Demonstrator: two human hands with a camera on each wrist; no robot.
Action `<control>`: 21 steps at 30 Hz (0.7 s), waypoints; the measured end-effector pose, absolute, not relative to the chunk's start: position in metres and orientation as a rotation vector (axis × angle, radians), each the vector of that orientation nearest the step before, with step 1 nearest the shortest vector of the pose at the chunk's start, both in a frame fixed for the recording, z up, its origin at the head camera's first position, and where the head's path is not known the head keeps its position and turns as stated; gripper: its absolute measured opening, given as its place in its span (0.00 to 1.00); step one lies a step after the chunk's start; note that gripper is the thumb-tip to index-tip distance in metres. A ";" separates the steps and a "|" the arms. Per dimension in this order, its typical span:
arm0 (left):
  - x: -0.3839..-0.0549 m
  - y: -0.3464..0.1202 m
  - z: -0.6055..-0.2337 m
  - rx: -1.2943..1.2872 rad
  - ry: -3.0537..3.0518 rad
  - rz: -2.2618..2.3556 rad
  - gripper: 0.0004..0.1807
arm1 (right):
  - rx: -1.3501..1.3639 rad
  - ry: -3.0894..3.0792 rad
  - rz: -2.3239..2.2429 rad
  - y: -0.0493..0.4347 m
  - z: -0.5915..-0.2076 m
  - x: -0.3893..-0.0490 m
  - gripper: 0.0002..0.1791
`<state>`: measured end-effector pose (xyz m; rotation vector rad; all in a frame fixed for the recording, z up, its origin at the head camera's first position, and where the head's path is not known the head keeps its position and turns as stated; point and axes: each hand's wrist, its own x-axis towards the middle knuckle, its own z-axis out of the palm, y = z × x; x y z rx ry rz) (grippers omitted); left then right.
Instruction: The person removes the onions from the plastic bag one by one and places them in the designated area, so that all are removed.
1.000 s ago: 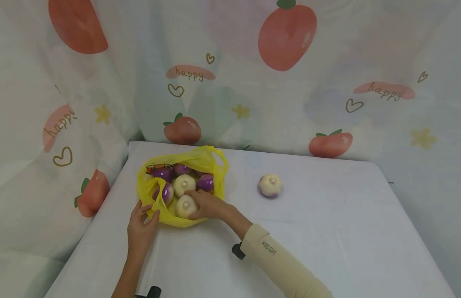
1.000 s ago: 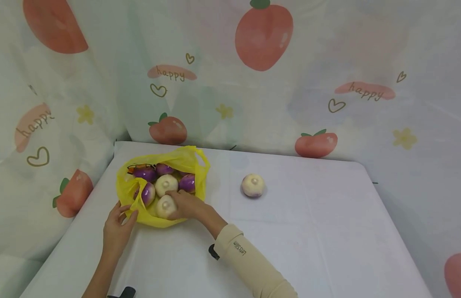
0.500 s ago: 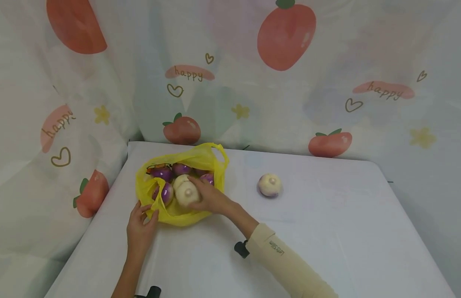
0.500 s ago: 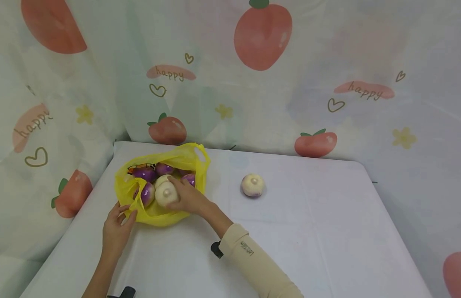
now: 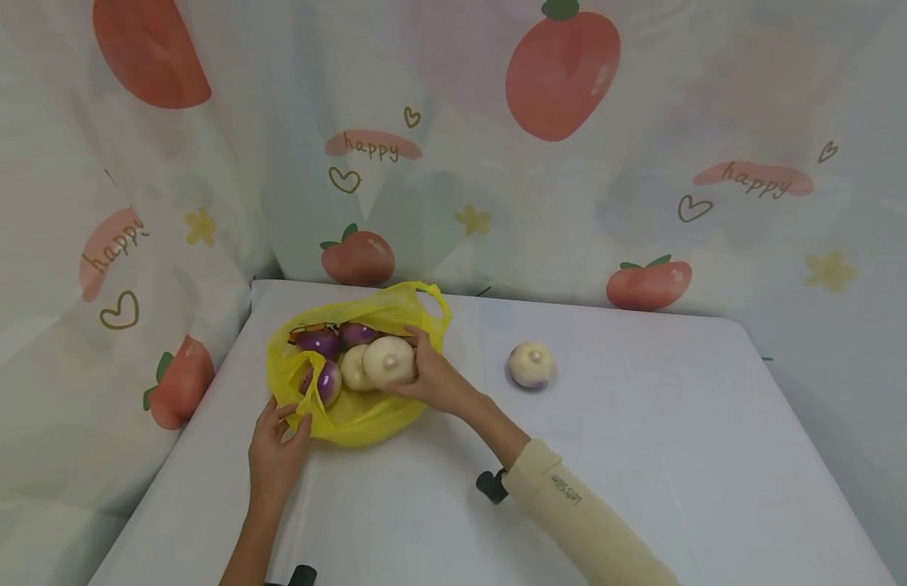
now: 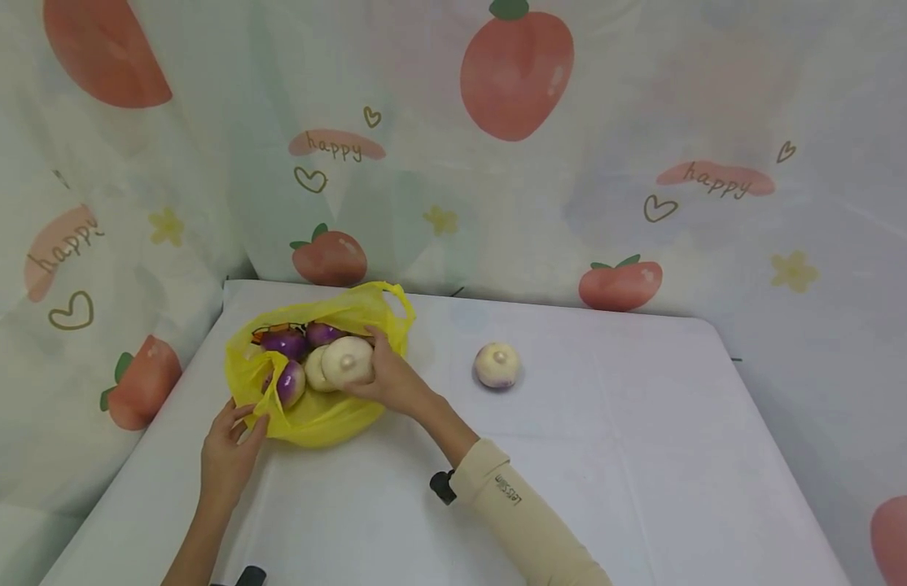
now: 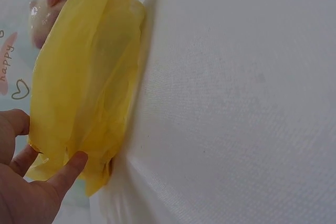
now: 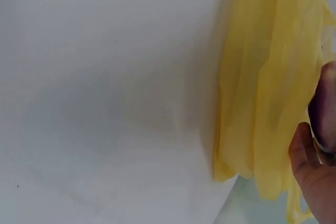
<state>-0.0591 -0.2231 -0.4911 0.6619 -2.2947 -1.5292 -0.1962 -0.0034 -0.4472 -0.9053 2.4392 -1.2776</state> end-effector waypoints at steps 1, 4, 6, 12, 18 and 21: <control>-0.059 -0.223 -0.491 0.661 -2.291 -1.530 0.18 | -0.902 2.449 -1.277 -0.001 -0.447 -0.197 0.53; -0.059 -0.223 -0.490 0.659 -2.283 -1.530 0.18 | -0.891 2.480 -1.280 0.008 -0.446 -0.200 0.50; -0.058 -0.223 -0.489 0.660 -2.281 -1.529 0.18 | -0.888 2.500 -1.289 0.014 -0.445 -0.202 0.48; -0.058 -0.223 -0.490 0.669 -2.289 -1.516 0.18 | -0.842 2.551 -1.293 0.033 -0.440 -0.209 0.45; -0.059 -0.224 -0.492 0.662 -2.285 -1.534 0.20 | -0.797 2.623 -1.313 0.052 -0.435 -0.216 0.44; -0.059 -0.224 -0.493 0.641 -2.280 -1.536 0.20 | -0.750 2.656 -1.317 0.064 -0.433 -0.217 0.45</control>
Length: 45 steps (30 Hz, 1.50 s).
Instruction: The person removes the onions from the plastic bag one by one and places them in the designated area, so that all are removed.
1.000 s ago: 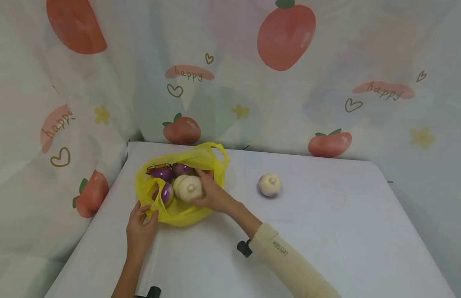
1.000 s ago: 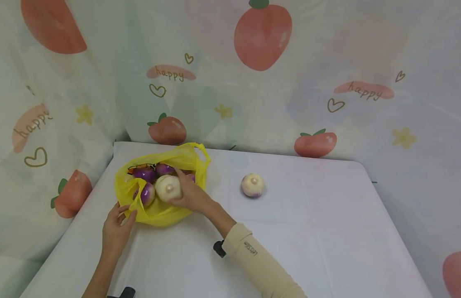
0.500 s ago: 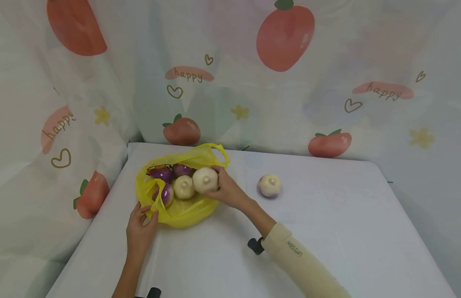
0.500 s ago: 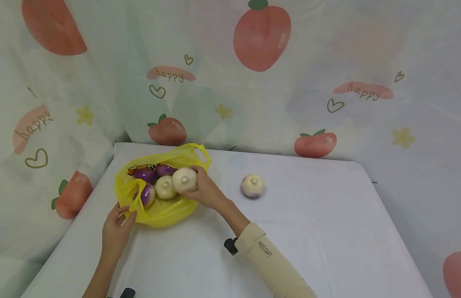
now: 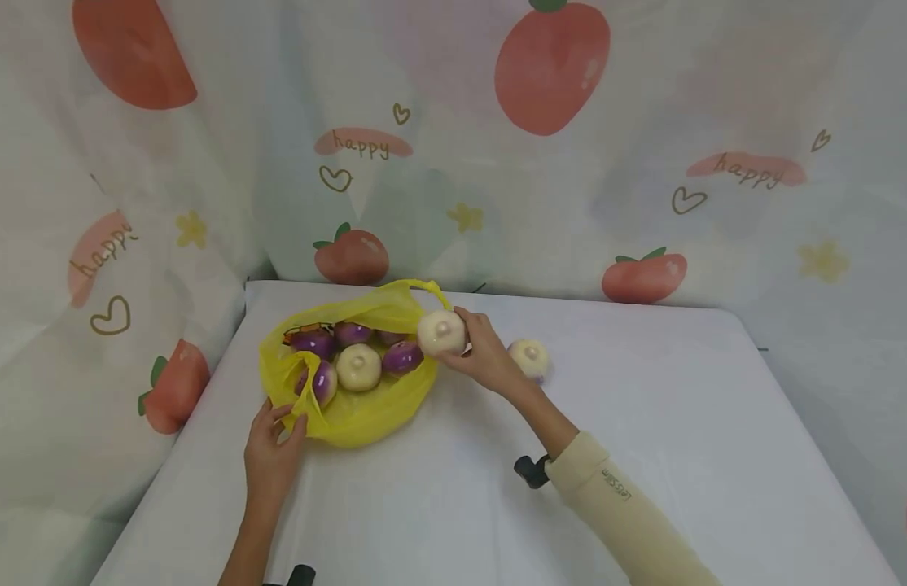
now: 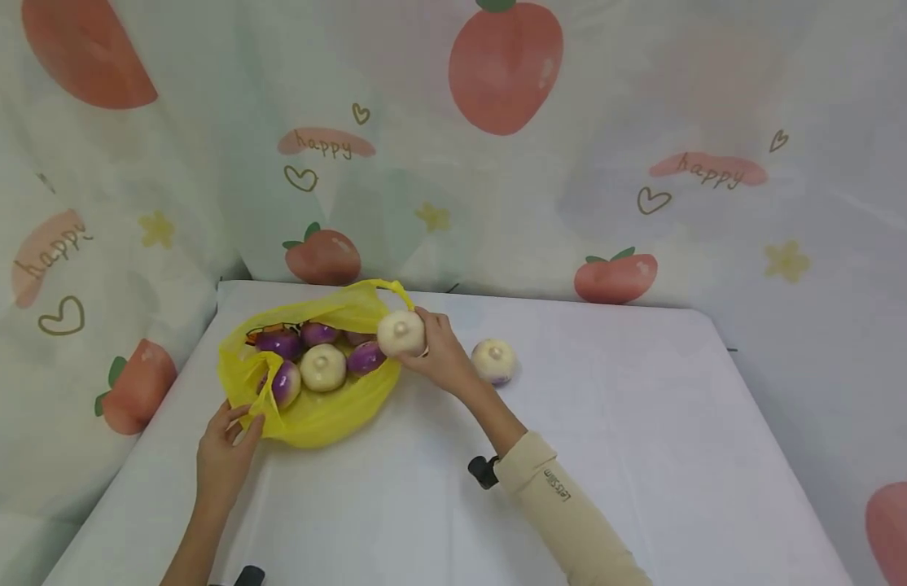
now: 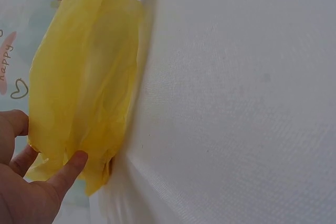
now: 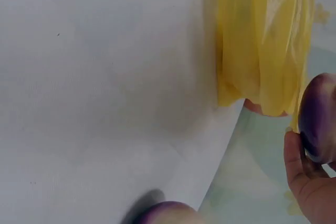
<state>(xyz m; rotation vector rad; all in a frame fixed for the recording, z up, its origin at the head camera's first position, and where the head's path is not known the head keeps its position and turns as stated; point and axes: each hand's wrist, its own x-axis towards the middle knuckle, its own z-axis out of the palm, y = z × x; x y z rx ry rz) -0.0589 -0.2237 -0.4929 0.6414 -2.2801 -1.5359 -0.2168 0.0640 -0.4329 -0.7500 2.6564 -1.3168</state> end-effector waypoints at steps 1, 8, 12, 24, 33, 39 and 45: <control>-0.059 -0.224 -0.493 0.635 -2.276 -1.537 0.19 | -0.735 2.665 -1.322 0.068 -0.432 -0.217 0.46; -0.057 -0.222 -0.492 0.640 -2.310 -1.514 0.19 | -0.671 2.762 -1.361 0.100 -0.433 -0.222 0.45; -0.054 -0.224 -0.491 0.655 -2.319 -1.514 0.20 | -0.603 2.768 -1.420 0.116 -0.433 -0.224 0.45; -0.056 -0.227 -0.497 0.671 -2.297 -1.526 0.21 | -0.409 2.776 -1.452 0.172 -0.433 -0.232 0.45; -0.056 -0.222 -0.492 0.667 -2.304 -1.538 0.22 | -0.229 2.892 -1.417 0.219 -0.448 -0.232 0.44; -0.056 -0.222 -0.492 0.670 -2.291 -1.544 0.20 | -0.100 2.880 -1.362 0.231 -0.461 -0.231 0.46; -0.057 -0.222 -0.492 0.664 -2.289 -1.552 0.22 | -0.046 2.935 -1.280 0.241 -0.473 -0.232 0.45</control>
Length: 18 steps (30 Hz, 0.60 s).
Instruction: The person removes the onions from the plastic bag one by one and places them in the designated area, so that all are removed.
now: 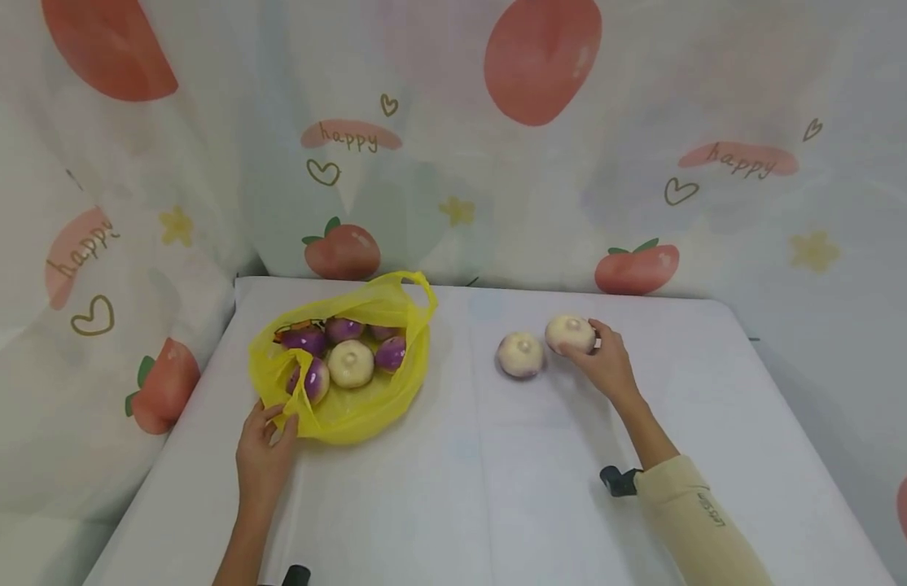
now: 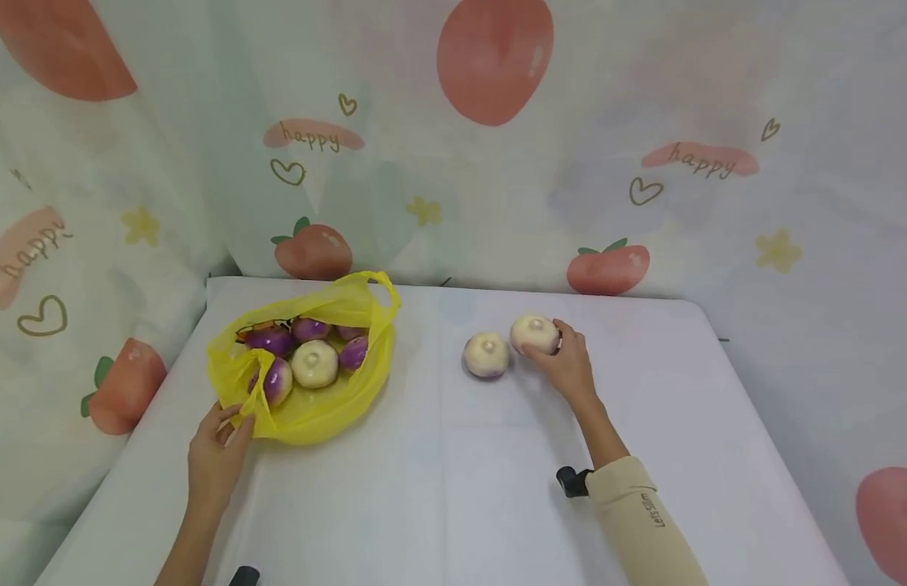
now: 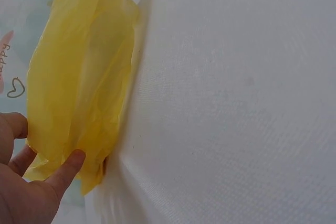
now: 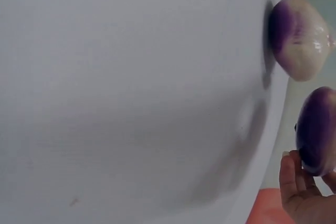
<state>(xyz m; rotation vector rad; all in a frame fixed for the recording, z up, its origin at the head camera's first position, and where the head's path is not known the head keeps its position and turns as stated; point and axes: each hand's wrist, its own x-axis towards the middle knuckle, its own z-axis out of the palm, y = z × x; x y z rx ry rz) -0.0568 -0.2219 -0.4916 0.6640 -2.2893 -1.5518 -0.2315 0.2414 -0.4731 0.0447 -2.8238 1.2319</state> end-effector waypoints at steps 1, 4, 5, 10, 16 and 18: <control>-0.057 -0.222 -0.492 0.665 -2.291 -1.551 0.22 | 0.038 -2.828 1.215 0.243 -0.475 -0.231 0.45; -0.057 -0.222 -0.492 0.666 -2.289 -1.548 0.21 | 0.018 -2.849 1.182 0.247 -0.480 -0.230 0.45; -0.058 -0.222 -0.492 0.667 -2.289 -1.545 0.21 | 0.017 -2.857 1.176 0.248 -0.481 -0.230 0.45; -0.058 -0.221 -0.492 0.670 -2.287 -1.552 0.20 | -0.004 -2.918 1.174 0.252 -0.487 -0.229 0.45; -0.058 -0.221 -0.493 0.673 -2.295 -1.531 0.19 | 0.020 -2.967 1.162 0.251 -0.493 -0.229 0.43; -0.058 -0.221 -0.493 0.671 -2.292 -1.531 0.18 | 0.037 -2.963 1.150 0.251 -0.494 -0.229 0.43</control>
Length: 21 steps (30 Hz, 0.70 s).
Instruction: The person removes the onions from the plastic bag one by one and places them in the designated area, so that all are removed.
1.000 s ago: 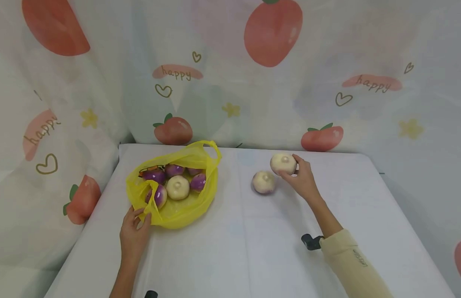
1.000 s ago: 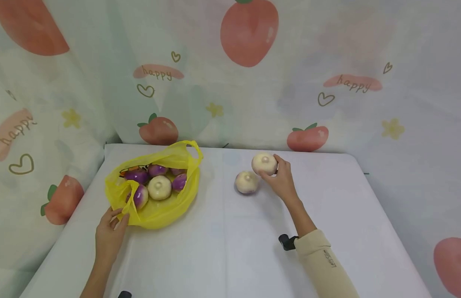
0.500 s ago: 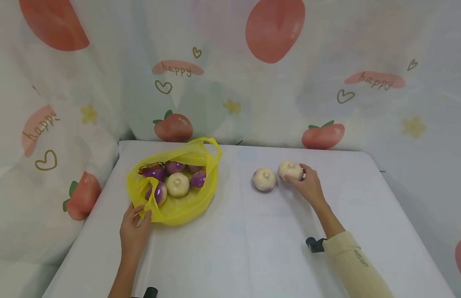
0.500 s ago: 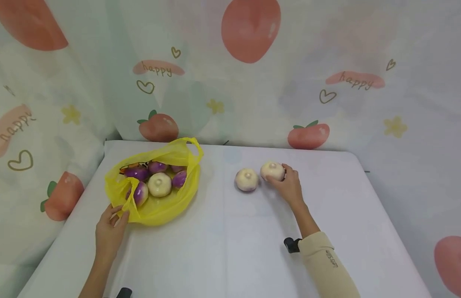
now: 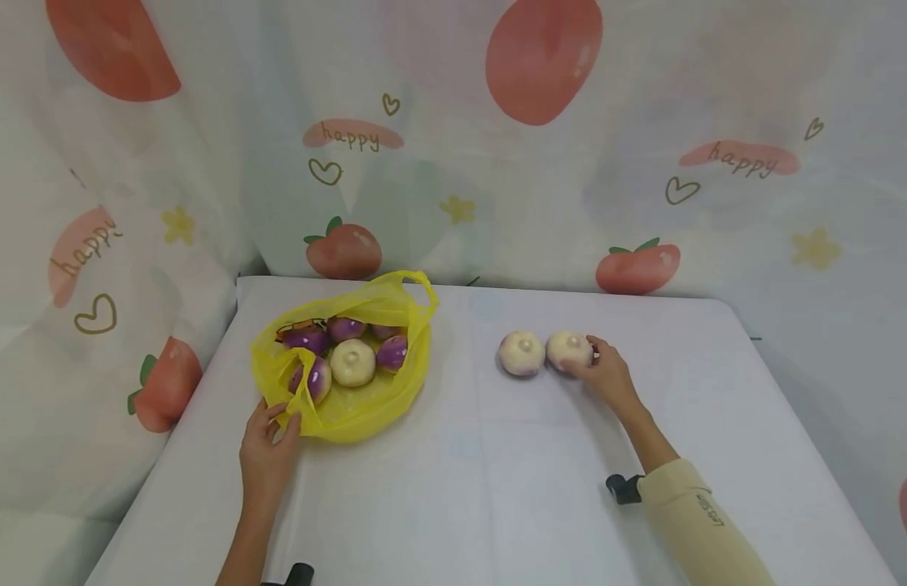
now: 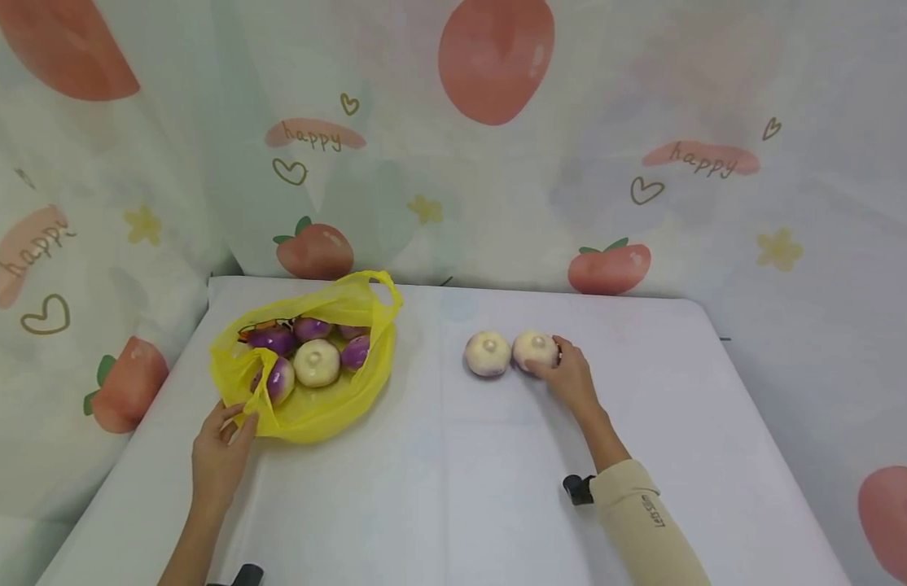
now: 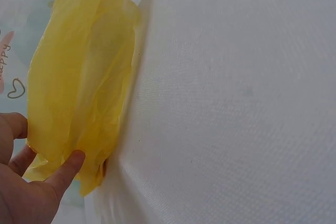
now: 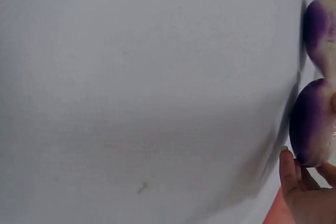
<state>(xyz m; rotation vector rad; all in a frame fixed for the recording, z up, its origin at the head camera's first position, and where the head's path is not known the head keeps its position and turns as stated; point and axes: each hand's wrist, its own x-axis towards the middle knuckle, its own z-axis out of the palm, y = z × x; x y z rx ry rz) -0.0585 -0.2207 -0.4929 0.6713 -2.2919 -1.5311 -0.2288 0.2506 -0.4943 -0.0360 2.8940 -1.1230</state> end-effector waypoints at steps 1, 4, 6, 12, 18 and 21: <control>-0.059 -0.221 -0.493 0.671 -2.293 -1.529 0.18 | -0.040 2.900 -1.120 0.251 -0.494 -0.229 0.44; -0.058 -0.221 -0.493 0.669 -2.298 -1.525 0.19 | -0.050 2.914 -1.103 0.252 -0.495 -0.229 0.44; -0.058 -0.221 -0.492 0.668 -2.302 -1.523 0.20 | -0.051 2.918 -1.088 0.253 -0.495 -0.229 0.44; -0.058 -0.221 -0.492 0.657 -2.295 -1.528 0.20 | -0.046 2.910 -1.066 0.253 -0.496 -0.230 0.44; -0.058 -0.223 -0.493 0.633 -2.284 -1.532 0.19 | -0.047 2.887 -1.068 0.253 -0.494 -0.227 0.46; -0.058 -0.223 -0.494 0.630 -2.287 -1.529 0.19 | -0.061 2.901 -1.042 0.253 -0.493 -0.227 0.46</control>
